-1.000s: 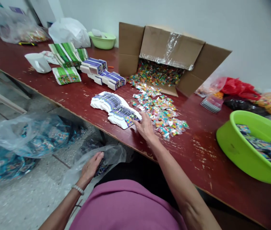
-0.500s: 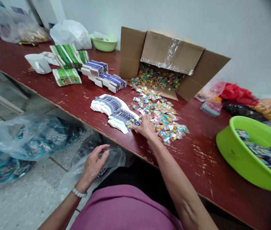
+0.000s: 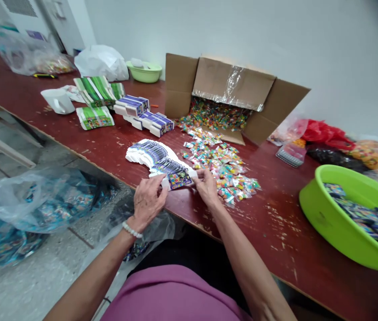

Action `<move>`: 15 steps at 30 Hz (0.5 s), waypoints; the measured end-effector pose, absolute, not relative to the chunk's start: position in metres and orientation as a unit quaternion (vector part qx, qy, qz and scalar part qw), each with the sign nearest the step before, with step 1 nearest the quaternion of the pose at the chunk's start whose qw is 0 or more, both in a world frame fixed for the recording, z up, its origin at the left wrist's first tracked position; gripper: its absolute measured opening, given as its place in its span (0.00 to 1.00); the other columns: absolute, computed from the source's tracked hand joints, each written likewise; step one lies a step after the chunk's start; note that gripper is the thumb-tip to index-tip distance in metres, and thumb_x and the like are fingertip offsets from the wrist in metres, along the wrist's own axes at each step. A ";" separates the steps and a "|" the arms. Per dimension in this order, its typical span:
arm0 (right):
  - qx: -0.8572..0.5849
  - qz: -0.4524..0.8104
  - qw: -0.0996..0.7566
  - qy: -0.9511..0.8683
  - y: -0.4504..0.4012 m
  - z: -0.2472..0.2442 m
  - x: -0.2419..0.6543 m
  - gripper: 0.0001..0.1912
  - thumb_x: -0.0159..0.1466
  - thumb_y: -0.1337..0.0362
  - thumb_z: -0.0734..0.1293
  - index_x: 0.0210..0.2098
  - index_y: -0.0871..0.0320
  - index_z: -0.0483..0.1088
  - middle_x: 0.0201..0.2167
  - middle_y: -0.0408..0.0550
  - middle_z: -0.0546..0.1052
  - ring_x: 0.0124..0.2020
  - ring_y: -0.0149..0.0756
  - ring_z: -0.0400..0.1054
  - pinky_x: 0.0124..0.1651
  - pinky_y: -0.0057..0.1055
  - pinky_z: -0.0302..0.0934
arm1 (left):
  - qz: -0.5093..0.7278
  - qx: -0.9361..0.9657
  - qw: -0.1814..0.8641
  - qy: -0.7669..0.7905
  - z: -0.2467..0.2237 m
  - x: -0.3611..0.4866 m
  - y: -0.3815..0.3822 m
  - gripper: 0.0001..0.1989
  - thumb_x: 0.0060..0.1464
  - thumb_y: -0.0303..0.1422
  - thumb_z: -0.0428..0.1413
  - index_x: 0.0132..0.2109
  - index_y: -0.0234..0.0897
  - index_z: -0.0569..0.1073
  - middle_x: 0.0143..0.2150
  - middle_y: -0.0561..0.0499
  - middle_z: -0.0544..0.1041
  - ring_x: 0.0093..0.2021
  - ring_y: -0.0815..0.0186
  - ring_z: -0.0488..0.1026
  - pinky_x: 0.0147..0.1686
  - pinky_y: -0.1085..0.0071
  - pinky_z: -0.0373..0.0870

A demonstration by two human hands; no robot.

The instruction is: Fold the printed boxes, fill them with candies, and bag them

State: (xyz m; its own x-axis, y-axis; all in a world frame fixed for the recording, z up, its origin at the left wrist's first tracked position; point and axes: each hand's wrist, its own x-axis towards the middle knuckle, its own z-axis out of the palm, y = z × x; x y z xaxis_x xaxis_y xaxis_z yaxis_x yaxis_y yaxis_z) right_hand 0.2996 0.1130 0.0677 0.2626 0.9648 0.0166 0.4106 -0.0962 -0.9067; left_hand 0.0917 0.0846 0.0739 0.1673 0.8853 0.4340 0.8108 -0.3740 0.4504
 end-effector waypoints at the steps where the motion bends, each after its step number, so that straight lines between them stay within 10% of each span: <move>1: -0.654 0.337 0.439 -0.515 0.108 0.069 0.304 0.11 0.58 0.59 0.67 0.38 0.57 0.68 0.34 0.45 0.75 0.37 0.38 0.70 0.43 0.35 0.64 | 0.337 0.759 0.054 0.554 0.076 0.091 0.083 0.20 0.62 0.35 0.53 0.59 0.35 0.73 0.55 0.42 0.79 0.47 0.53 0.72 0.51 0.59 0.65; 5: -0.569 0.422 0.479 -0.518 0.077 0.083 0.323 0.10 0.59 0.58 0.68 0.36 0.58 0.70 0.31 0.44 0.76 0.31 0.33 0.68 0.38 0.30 0.62 | 0.391 0.736 0.139 0.535 0.095 0.088 0.068 0.21 0.61 0.40 0.54 0.57 0.35 0.75 0.56 0.41 0.77 0.55 0.51 0.71 0.57 0.56 0.62; 11: -0.422 0.560 0.455 -0.549 0.030 0.114 0.332 0.10 0.61 0.57 0.72 0.36 0.57 0.74 0.33 0.44 0.76 0.34 0.33 0.69 0.40 0.30 0.63 | 0.160 0.537 0.770 0.307 0.116 0.106 0.041 0.22 0.57 0.47 0.57 0.49 0.35 0.78 0.49 0.40 0.81 0.44 0.54 0.79 0.42 0.64 0.72; 15: -0.398 0.592 0.437 -0.548 0.016 0.120 0.327 0.09 0.63 0.58 0.71 0.37 0.57 0.74 0.33 0.43 0.75 0.33 0.31 0.69 0.38 0.29 0.63 | 0.101 0.416 0.875 0.227 0.106 0.122 0.022 0.21 0.44 0.39 0.68 0.45 0.33 0.78 0.36 0.44 0.81 0.31 0.59 0.79 0.32 0.69 0.72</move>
